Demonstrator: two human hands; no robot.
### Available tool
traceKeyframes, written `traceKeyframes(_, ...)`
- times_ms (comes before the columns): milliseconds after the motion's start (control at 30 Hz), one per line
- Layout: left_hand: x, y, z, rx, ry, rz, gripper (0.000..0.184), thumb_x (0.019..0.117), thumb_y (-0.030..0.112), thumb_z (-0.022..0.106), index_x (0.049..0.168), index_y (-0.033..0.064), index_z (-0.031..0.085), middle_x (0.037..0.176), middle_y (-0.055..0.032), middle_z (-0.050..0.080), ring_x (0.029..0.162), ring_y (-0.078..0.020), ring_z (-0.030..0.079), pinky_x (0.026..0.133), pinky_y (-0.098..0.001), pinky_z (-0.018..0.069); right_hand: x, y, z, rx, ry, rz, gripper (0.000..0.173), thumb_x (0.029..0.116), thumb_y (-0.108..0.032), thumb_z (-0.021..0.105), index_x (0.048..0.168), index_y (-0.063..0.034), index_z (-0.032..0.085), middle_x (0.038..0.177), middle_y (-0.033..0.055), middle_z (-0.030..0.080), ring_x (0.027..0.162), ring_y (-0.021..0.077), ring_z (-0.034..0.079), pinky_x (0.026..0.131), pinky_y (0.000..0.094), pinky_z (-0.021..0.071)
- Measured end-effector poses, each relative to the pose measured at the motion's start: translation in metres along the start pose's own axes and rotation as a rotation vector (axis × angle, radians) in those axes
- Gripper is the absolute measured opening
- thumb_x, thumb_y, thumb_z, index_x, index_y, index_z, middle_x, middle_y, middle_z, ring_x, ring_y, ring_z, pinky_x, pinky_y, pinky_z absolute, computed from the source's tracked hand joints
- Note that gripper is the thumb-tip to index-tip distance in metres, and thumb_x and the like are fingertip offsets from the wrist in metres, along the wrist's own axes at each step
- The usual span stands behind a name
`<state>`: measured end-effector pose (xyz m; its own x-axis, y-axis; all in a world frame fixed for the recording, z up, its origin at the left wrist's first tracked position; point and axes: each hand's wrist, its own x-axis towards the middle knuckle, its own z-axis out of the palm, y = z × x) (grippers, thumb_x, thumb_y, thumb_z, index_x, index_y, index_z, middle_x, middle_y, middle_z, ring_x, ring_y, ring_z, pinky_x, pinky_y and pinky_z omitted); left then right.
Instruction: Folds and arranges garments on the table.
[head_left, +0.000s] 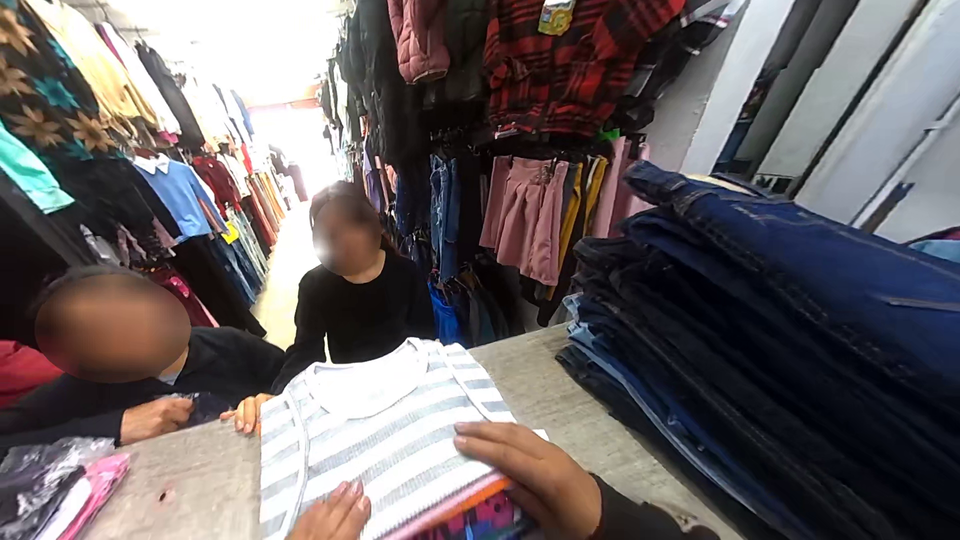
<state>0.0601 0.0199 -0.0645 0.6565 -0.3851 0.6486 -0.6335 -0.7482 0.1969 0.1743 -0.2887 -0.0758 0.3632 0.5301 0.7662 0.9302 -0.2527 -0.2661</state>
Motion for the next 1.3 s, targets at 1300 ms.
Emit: traceKeyframes(1300,0.002,-0.005,-0.004,0.200,0.112,0.056,0.028,0.1008,-0.001,0.052,0.121,0.0014,0.071,0.120,-0.0142,0.074,0.118,-0.0258,0.070,0.103,-0.0357,0.0545,0.037,-0.038,0.020,-0.143,-0.130,0.064,0.032,0.0940,0.006,0.053,0.122,0.0015,0.069,0.125,0.0232,0.070,0.120,0.0416,0.066,0.103,0.0577,0.0493)
